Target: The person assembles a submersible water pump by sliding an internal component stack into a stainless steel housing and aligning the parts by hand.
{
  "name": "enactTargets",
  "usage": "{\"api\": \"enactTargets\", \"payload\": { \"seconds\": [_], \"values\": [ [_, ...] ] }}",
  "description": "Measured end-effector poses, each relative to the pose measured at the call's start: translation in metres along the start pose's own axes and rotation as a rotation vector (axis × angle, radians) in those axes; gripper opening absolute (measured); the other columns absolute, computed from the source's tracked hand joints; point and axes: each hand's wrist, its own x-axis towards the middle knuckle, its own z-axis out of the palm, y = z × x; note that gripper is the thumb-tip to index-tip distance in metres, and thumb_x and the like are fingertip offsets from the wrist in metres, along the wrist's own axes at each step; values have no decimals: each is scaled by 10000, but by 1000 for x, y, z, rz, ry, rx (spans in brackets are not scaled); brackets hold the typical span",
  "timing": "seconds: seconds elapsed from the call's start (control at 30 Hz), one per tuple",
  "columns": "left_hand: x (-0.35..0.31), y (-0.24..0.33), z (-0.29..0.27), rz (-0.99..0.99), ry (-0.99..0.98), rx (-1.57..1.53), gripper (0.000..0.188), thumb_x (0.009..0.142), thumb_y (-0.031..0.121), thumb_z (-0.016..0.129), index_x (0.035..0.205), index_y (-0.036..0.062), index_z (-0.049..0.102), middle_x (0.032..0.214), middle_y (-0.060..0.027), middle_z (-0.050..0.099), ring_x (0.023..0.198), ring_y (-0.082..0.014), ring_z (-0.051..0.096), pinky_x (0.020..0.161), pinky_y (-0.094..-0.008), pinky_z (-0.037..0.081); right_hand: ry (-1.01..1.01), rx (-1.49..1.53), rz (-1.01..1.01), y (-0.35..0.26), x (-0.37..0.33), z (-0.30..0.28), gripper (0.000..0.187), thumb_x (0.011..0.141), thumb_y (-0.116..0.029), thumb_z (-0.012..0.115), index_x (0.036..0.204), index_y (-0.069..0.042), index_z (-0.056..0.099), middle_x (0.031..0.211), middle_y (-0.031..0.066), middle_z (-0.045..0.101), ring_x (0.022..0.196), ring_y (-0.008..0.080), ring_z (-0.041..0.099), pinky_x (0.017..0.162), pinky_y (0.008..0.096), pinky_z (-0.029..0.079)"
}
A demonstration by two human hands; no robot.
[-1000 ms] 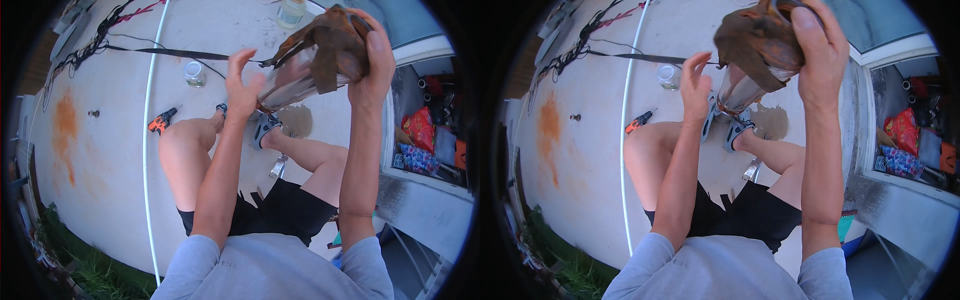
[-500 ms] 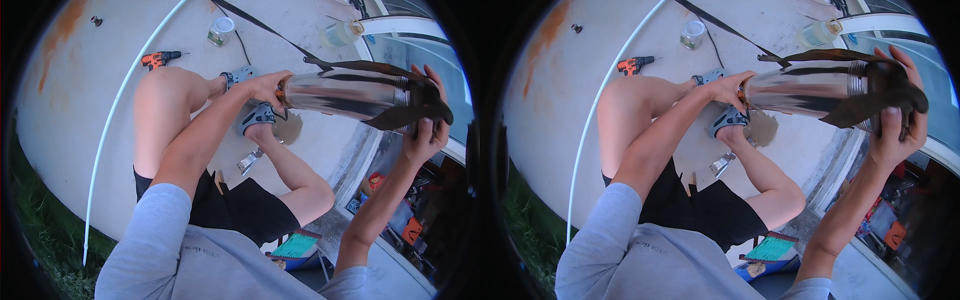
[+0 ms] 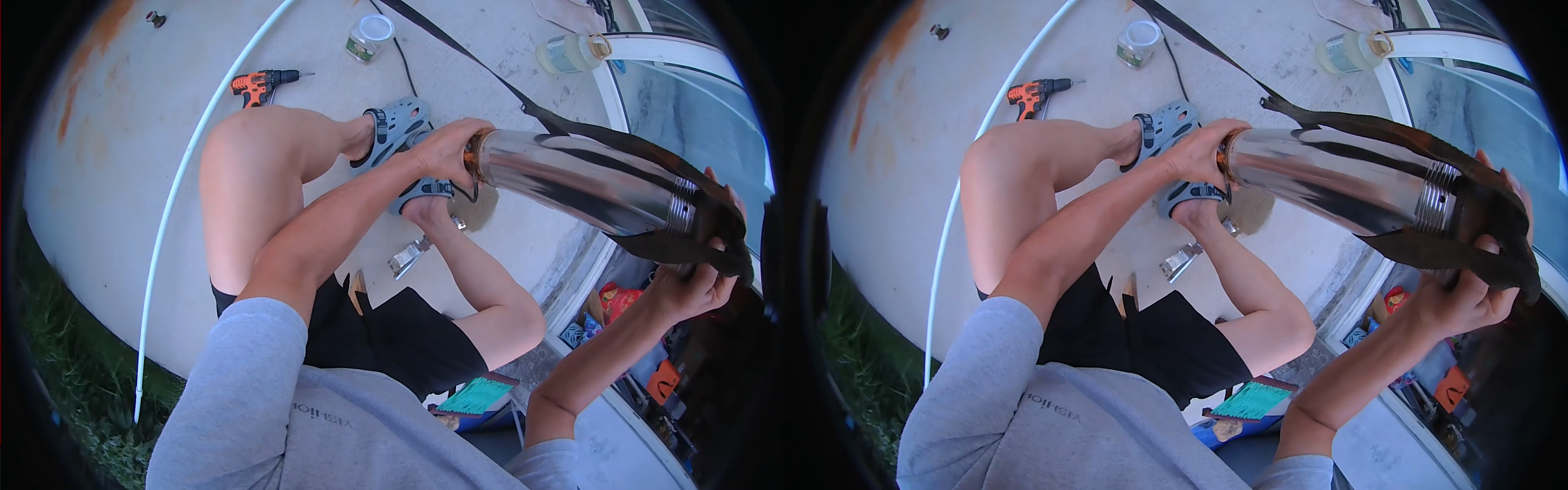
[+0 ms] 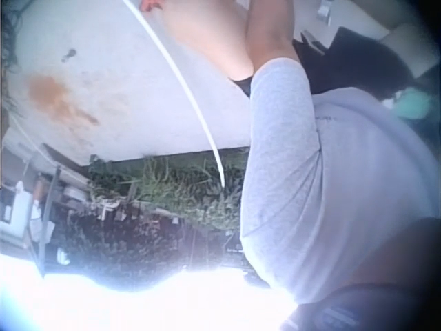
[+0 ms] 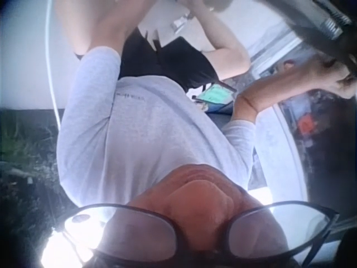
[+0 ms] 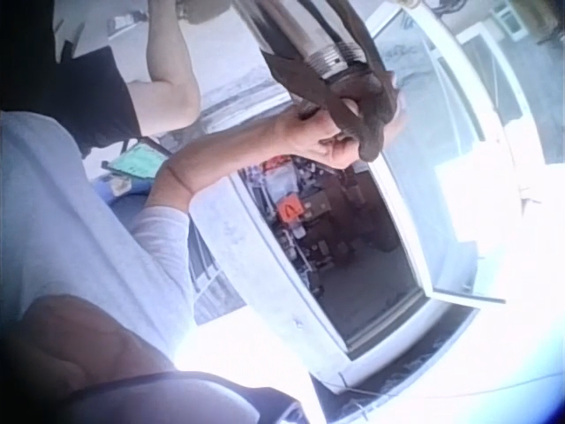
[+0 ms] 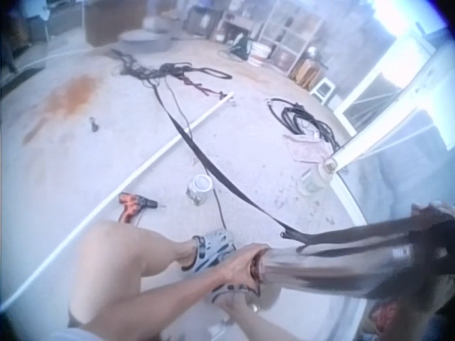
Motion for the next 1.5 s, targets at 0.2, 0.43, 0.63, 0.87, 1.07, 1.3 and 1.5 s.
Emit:
{"api": "enactTargets", "payload": {
  "seconds": [0.2, 0.43, 0.63, 0.87, 1.07, 1.3, 1.5],
  "values": [
    [4, -2, 1, -13, -22, -9, 994, 483, 198, 931, 1353, 44, 476, 1281, -154, 574, 1186, -320, 568, 1064, -370, 436, 357, -185, 339, -20, -17, 7, 347, 924, -128, 589, 1210, 65, 630, 1112, 215, 700, 971, 350, 717, 864, 469, 605],
    [4, -2, -4, -34, -96, -42, 993, 500, 180, 932, 1365, 49, 462, 1296, -148, 569, 1203, -315, 560, 1062, -359, 435, 492, -382, 394, -53, 4, 51, 366, 894, -128, 691, 1220, 35, 660, 1027, 160, 728, 869, 219, 716, 780, 326, 599],
    [9, 3, -10, -91, -198, -57, 1030, 498, 176, 940, 1391, 55, 440, 1321, -158, 547, 1241, -315, 531, 1076, -369, 422, 59, -392, 191, -19, -1, -9, 378, 880, -200, 673, 1200, -4, 626, 1089, 145, 682, 948, 218, 681, 901, 355, 558],
    [3, 6, -9, 94, -48, 21, 1037, 503, 218, 947, 1385, 51, 428, 1287, -166, 551, 1222, -329, 540, 1049, -374, 436, -198, -184, 64, 27, 9, -42, 545, 827, -296, 625, 1304, -36, 576, 1321, 311, 573, 1257, 448, 553, 1058, 531, 464],
    [8, 4, 6, 43, -3, 31, 921, 538, 246, 945, 1308, 55, 477, 1200, -160, 606, 1140, -329, 594, 989, -386, 472, -28, -85, -18, 21, 7, -28, 427, 787, -142, 692, 1185, -4, 617, 1249, 330, 598, 1140, 465, 623, 972, 502, 525],
    [5, 14, 0, -62, -30, 30, 931, 544, 216, 946, 1334, 85, 471, 1258, -157, 593, 1190, -325, 577, 1009, -388, 465, -116, -934, -534, 10, 5, -40, 274, 793, 35, 709, 1042, -79, 697, 1172, 248, 662, 1000, 400, 702, 845, 391, 602],
    [7, 11, 4, -25, -52, 44, 976, 547, 186, 949, 1369, 87, 434, 1253, -151, 589, 1177, -329, 574, 1010, -388, 465, 64, -573, -229, -1, -2, -20, 314, 811, -19, 674, 1123, -7, 705, 1092, 217, 699, 924, 287, 727, 799, 351, 619]
  ]
}}
